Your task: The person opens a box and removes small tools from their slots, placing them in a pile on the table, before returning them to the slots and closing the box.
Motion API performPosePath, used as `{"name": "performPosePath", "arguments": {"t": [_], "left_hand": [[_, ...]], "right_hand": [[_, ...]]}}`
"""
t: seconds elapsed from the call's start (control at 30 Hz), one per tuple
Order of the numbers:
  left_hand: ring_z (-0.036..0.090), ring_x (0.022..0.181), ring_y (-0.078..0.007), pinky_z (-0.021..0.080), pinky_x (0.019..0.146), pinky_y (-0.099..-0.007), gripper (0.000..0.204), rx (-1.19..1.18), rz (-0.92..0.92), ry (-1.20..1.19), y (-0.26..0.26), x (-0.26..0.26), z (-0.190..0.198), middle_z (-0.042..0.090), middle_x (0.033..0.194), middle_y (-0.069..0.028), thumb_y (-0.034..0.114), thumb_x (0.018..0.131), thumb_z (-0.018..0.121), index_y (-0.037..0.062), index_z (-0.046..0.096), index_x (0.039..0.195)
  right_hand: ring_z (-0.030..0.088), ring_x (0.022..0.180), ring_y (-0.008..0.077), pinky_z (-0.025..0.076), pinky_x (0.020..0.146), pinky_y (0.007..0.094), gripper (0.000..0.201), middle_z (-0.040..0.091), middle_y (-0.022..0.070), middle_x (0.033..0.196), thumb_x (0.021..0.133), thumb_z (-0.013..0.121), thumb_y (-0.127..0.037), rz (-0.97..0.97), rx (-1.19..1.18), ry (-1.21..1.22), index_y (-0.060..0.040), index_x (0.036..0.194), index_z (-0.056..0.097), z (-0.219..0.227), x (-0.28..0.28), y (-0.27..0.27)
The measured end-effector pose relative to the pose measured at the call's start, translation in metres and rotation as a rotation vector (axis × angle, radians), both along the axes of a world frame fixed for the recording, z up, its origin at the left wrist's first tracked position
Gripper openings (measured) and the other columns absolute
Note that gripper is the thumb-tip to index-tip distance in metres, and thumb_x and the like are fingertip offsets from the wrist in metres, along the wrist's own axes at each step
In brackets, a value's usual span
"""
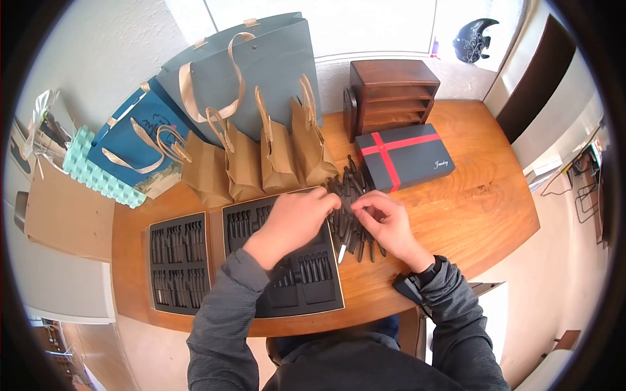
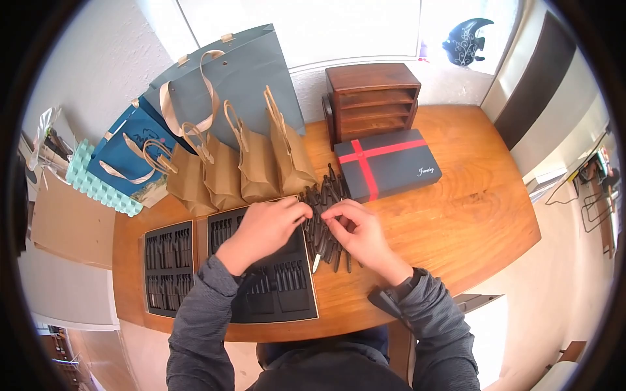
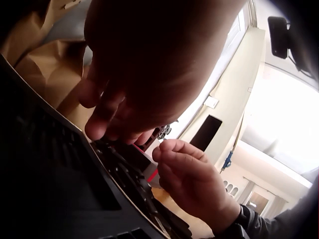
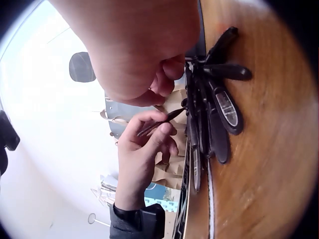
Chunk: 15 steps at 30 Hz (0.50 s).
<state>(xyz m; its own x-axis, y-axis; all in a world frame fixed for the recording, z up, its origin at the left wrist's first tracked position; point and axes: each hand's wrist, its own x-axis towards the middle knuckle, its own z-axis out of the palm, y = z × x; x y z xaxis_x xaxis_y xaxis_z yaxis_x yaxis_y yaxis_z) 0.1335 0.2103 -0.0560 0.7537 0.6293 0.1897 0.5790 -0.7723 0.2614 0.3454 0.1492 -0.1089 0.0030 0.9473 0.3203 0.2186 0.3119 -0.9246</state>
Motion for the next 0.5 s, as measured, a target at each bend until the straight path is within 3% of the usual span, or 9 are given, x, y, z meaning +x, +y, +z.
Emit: {"name": "performPosePath", "arguments": {"t": [0.17, 0.2, 0.27, 0.3, 0.33, 0.37, 0.4, 0.47, 0.5], "left_hand": [[0.067, 0.082, -0.0333, 0.053, 0.067, -0.0439, 0.032, -0.032, -0.028, 0.011, -0.007, 0.001, 0.015, 0.064, 0.096, -0.0086, 0.005, 0.089, 0.058, 0.0162, 0.064, 0.118], [0.067, 0.082, -0.0319, 0.054, 0.068, -0.0411, 0.034, 0.007, 0.021, -0.075, -0.010, -0.003, 0.023, 0.065, 0.098, -0.0082, 0.002, 0.086, 0.059, 0.0152, 0.066, 0.116], [0.065, 0.072, -0.0213, 0.050, 0.065, -0.0297, 0.025, -0.048, 0.003, -0.518, -0.024, -0.011, 0.054, 0.065, 0.096, -0.0080, -0.007, 0.087, 0.057, 0.0045, 0.070, 0.105], [0.062, 0.069, -0.0170, 0.047, 0.062, -0.0280, 0.024, -0.194, 0.011, -0.635, -0.044, -0.018, 0.086, 0.064, 0.096, -0.0084, -0.009, 0.089, 0.053, -0.0006, 0.068, 0.105], [0.057, 0.061, -0.0150, 0.046, 0.060, -0.0264, 0.016, -0.107, -0.032, -0.750, -0.062, -0.024, 0.108, 0.061, 0.080, -0.0069, -0.004, 0.087, 0.059, -0.0020, 0.069, 0.099], [0.056, 0.056, -0.0175, 0.043, 0.055, -0.0285, 0.009, -0.135, -0.088, -0.957, -0.083, -0.055, 0.100, 0.056, 0.066, -0.0061, 0.003, 0.084, 0.064, 0.0006, 0.071, 0.090], [0.055, 0.051, -0.0201, 0.041, 0.049, -0.0307, 0.007, -0.147, -0.163, -1.153, -0.098, -0.066, 0.114, 0.051, 0.053, -0.0052, 0.009, 0.082, 0.068, 0.0031, 0.072, 0.082], [0.057, 0.054, -0.0200, 0.040, 0.044, -0.0292, 0.011, -0.583, -0.792, -1.025, -0.102, -0.075, 0.162, 0.058, 0.067, -0.0090, 0.013, 0.088, 0.068, 0.0047, 0.072, 0.094], [0.054, 0.053, -0.0156, 0.041, 0.046, -0.0256, 0.019, -0.556, -0.904, -1.084, -0.108, -0.068, 0.167, 0.058, 0.073, -0.0097, 0.019, 0.094, 0.069, 0.0056, 0.074, 0.107]], "right_hand": [[0.051, 0.063, 0.0043, 0.042, 0.057, 0.0208, 0.009, 0.064, 0.0010, 0.094, 0.090, 0.068, 0.002, -0.061, 0.041, 0.000, -0.0025, 0.096, 0.072, -0.012, 0.005, 0.002], [0.051, 0.062, 0.0044, 0.042, 0.057, 0.0209, 0.009, 0.064, 0.0010, 0.093, 0.089, 0.068, 0.002, -0.075, 0.050, 0.002, -0.0026, 0.096, 0.072, -0.016, 0.006, 0.003], [0.051, 0.062, 0.0049, 0.042, 0.057, 0.0212, 0.009, 0.064, 0.0011, 0.092, 0.089, 0.068, 0.002, -0.092, 0.058, -0.011, -0.0028, 0.097, 0.071, -0.018, 0.008, 0.005], [0.051, 0.062, 0.0052, 0.042, 0.057, 0.0214, 0.010, 0.064, 0.0011, 0.092, 0.089, 0.068, 0.002, -0.098, 0.055, -0.024, -0.0029, 0.097, 0.071, -0.019, 0.007, 0.006], [0.051, 0.063, 0.0055, 0.042, 0.057, 0.0216, 0.010, 0.064, 0.0011, 0.091, 0.089, 0.068, 0.002, -0.101, 0.052, -0.038, -0.0030, 0.097, 0.071, -0.020, 0.007, 0.006], [0.051, 0.063, 0.0058, 0.042, 0.057, 0.0216, 0.010, 0.064, 0.0012, 0.091, 0.089, 0.068, 0.002, -0.106, 0.055, -0.055, -0.0030, 0.097, 0.071, -0.020, 0.007, 0.007], [0.051, 0.063, 0.0060, 0.042, 0.057, 0.0216, 0.010, 0.064, 0.0012, 0.090, 0.089, 0.068, 0.002, -0.107, 0.055, -0.073, -0.0030, 0.097, 0.071, -0.021, 0.007, 0.008], [0.051, 0.065, 0.0063, 0.042, 0.058, 0.0213, 0.009, 0.063, 0.0007, 0.090, 0.089, 0.068, 0.002, -0.100, 0.045, -0.068, -0.0030, 0.096, 0.071, -0.024, 0.006, 0.008], [0.051, 0.065, 0.0062, 0.042, 0.058, 0.0211, 0.009, 0.063, 0.0007, 0.090, 0.089, 0.068, 0.002, -0.097, 0.038, -0.066, -0.0029, 0.097, 0.071, -0.026, 0.007, 0.009]]}}
